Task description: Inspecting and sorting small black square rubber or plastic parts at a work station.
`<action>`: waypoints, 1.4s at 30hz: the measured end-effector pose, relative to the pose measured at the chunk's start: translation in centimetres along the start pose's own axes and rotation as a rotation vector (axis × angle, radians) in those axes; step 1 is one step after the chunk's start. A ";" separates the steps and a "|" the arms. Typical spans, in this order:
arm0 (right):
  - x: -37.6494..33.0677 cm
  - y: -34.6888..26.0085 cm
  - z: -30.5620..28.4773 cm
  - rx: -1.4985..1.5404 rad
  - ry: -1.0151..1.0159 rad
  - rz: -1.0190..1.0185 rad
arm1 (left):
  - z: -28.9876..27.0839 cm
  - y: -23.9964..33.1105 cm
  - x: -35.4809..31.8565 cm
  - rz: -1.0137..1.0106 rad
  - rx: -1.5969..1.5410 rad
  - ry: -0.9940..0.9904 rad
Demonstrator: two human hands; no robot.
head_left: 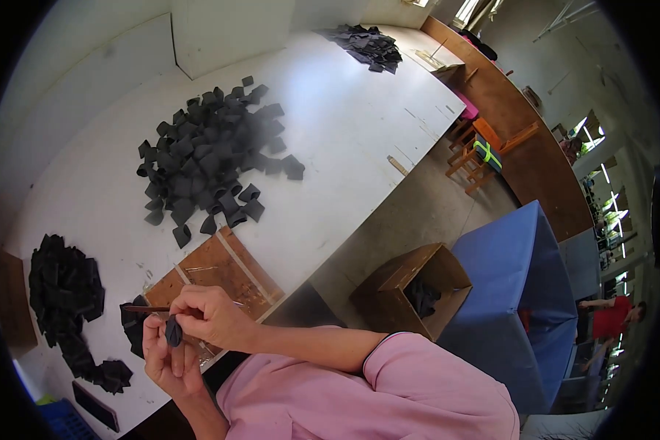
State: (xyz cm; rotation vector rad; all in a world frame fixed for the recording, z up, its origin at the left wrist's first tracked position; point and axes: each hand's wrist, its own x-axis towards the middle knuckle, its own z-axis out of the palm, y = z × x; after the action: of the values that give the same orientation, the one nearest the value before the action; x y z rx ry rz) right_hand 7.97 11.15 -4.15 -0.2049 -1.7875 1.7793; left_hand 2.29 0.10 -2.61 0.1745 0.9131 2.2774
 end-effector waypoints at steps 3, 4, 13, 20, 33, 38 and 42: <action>0.4 -1.2 -1.8 0.846 -0.171 0.731 | -0.5 0.0 -0.3 0.004 0.140 -0.032; -0.1 -1.0 -1.8 0.951 -0.171 0.780 | -0.3 -1.1 -0.2 0.209 0.342 0.095; 2.7 -3.7 -1.7 0.266 -0.349 0.409 | 1.3 1.5 0.7 -0.038 -0.199 0.006; 6.6 -2.3 -1.1 0.452 -0.546 0.614 | -0.7 2.2 2.2 -0.215 -0.709 -0.204; 6.4 -1.8 -0.8 0.439 -0.553 0.448 | 0.4 2.0 2.5 -0.126 -0.376 -0.114; 6.2 -2.6 -0.8 -0.047 -0.305 0.106 | 1.9 2.3 2.3 0.494 0.625 0.087; 4.7 -4.0 -1.4 -0.381 -0.102 -0.369 | 1.7 3.9 2.7 0.697 0.928 -0.131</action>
State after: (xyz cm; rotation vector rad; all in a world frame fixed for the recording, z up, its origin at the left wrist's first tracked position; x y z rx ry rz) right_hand 6.12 14.41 0.92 0.0656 -2.0705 1.2058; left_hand -1.29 0.67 0.87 1.1785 2.0045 2.1601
